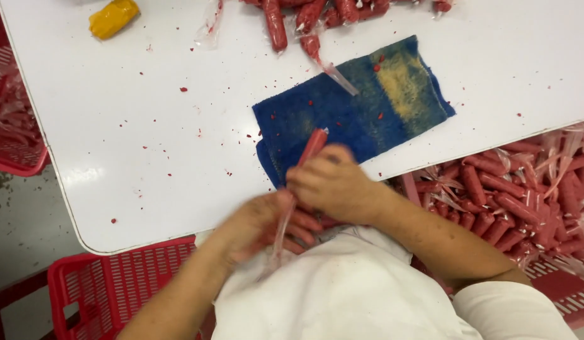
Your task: The person repeatedly picks up small sausages, places them on a blue cloth, and wraps each one individually in clear plastic film. The wrapped sausages are then placed into a red basket. The process is repeated continuously throughout the clip.
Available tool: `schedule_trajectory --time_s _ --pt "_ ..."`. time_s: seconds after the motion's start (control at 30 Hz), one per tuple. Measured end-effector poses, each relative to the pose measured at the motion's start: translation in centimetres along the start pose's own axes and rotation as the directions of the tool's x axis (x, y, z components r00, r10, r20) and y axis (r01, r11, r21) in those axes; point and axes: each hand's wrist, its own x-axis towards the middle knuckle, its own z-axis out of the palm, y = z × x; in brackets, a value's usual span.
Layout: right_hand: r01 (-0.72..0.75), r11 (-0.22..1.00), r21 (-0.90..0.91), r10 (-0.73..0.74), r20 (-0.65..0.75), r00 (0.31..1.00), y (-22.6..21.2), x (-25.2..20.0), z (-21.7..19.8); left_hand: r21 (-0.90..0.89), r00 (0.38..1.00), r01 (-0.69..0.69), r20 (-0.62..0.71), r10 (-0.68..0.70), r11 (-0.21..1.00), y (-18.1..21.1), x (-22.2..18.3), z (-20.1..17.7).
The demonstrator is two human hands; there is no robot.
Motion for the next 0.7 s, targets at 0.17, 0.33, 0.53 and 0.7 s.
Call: schedule_trajectory --time_s 0.17,0.33,0.53,0.7 --pt "-0.049 0.724 0.688 -0.185 0.262 0.947 1.4 2.9 -7.0 0.473 0.989 0.074 -0.150 -0.002 0.878 0.8 -1.2 1.3" --pt "-0.315 0.055 0.948 -0.067 0.318 0.946 0.4 3.6 -11.9 0.787 0.617 -0.599 0.572 0.541 -0.149 7.1 -0.4 4.6" --pt "-0.090 -0.472 0.877 0.610 0.399 0.684 -1.0 0.2 -4.1 0.324 0.740 -0.644 0.031 0.672 0.693 -2.7 6.6 3.7" --pt "-0.236 0.332 0.913 0.821 -0.156 0.549 -0.4 4.3 -3.7 -0.049 0.823 -0.534 -0.258 0.505 0.844 1.0 7.1 5.8"
